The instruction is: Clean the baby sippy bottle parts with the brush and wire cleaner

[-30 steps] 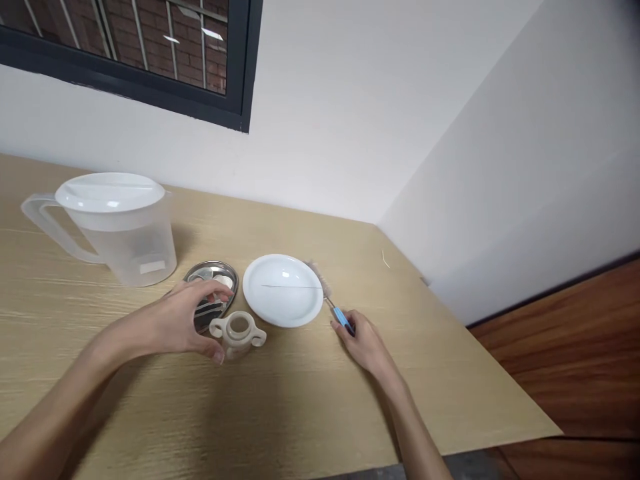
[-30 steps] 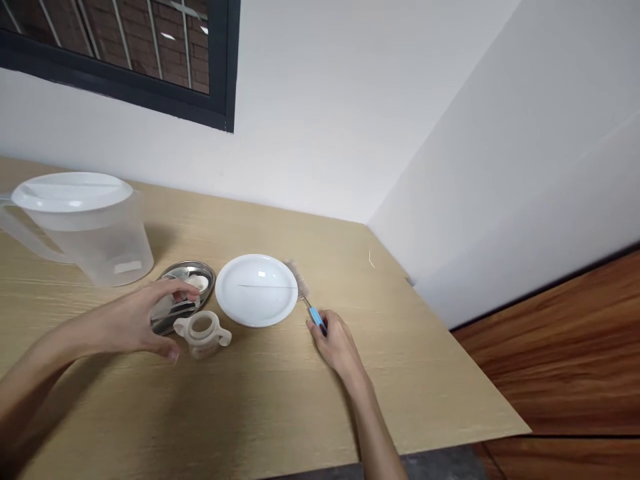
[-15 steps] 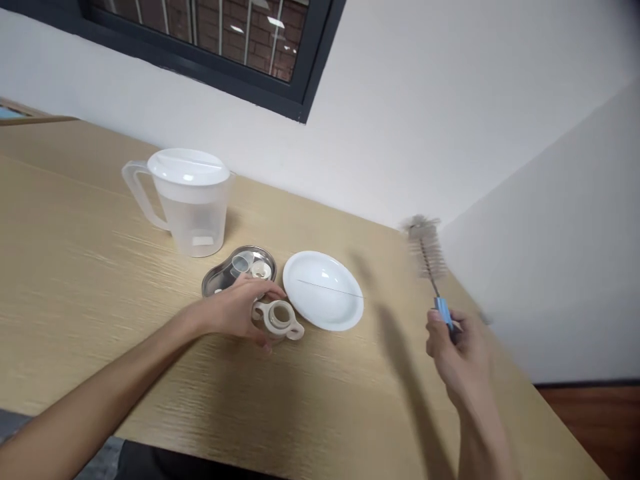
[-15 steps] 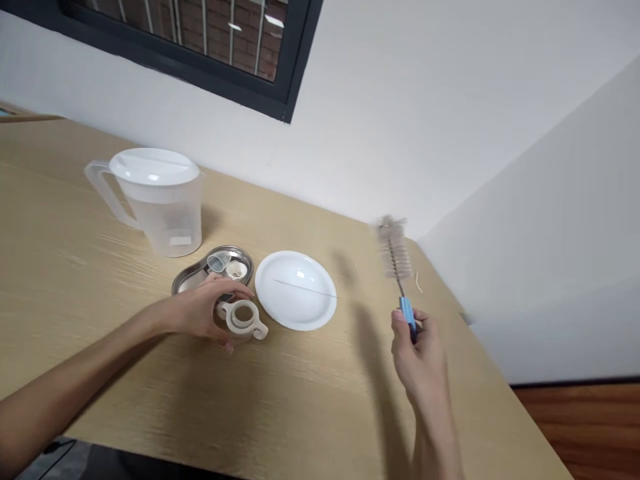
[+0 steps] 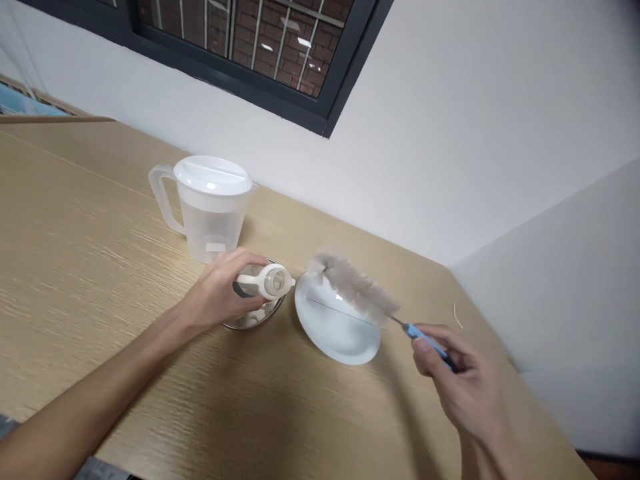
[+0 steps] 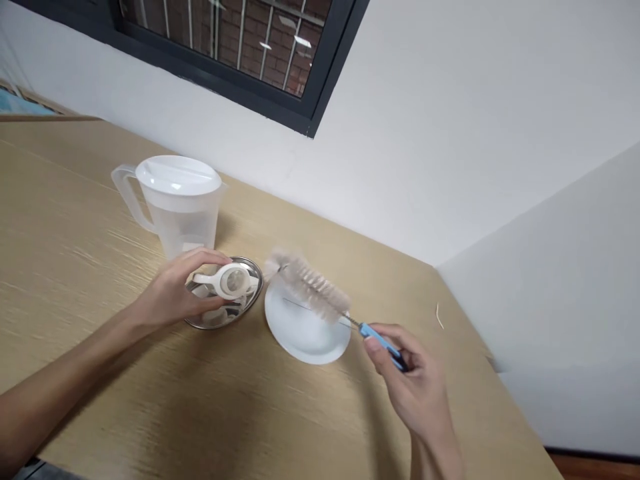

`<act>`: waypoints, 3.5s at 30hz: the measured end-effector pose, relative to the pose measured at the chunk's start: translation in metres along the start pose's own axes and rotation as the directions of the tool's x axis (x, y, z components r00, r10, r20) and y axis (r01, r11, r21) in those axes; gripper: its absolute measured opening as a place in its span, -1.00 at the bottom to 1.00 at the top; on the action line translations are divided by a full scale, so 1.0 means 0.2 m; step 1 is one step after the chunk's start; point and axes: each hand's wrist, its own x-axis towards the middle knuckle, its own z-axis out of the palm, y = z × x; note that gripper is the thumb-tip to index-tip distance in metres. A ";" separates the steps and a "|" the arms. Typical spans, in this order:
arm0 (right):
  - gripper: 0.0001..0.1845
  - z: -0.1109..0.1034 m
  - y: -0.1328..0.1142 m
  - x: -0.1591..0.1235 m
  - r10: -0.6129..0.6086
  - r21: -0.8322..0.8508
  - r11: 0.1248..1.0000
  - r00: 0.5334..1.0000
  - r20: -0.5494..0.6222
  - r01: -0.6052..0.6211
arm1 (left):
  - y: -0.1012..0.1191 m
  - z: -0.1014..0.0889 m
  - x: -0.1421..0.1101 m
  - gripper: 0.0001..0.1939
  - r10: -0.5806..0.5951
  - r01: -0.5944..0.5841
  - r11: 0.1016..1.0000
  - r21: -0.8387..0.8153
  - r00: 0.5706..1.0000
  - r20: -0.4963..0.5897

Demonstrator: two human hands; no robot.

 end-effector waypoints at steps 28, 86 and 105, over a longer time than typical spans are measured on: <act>-0.64 0.16 -0.14 -0.13 0.039 0.009 0.999 0.992 0.122 -0.041 | -0.08 0.06 -0.05 -0.56 0.213 -0.196 0.964 0.182 0.974 -0.080; -0.76 0.18 -0.04 -0.09 -0.351 -0.176 0.894 0.888 0.296 0.413 | -0.10 0.13 -0.10 -0.38 0.324 -0.340 0.914 0.221 0.940 0.105; -0.56 0.19 0.02 -0.15 -0.737 -0.390 0.554 0.652 0.181 0.735 | -0.09 -0.03 -0.02 -0.56 0.185 -0.210 0.974 0.081 0.951 0.249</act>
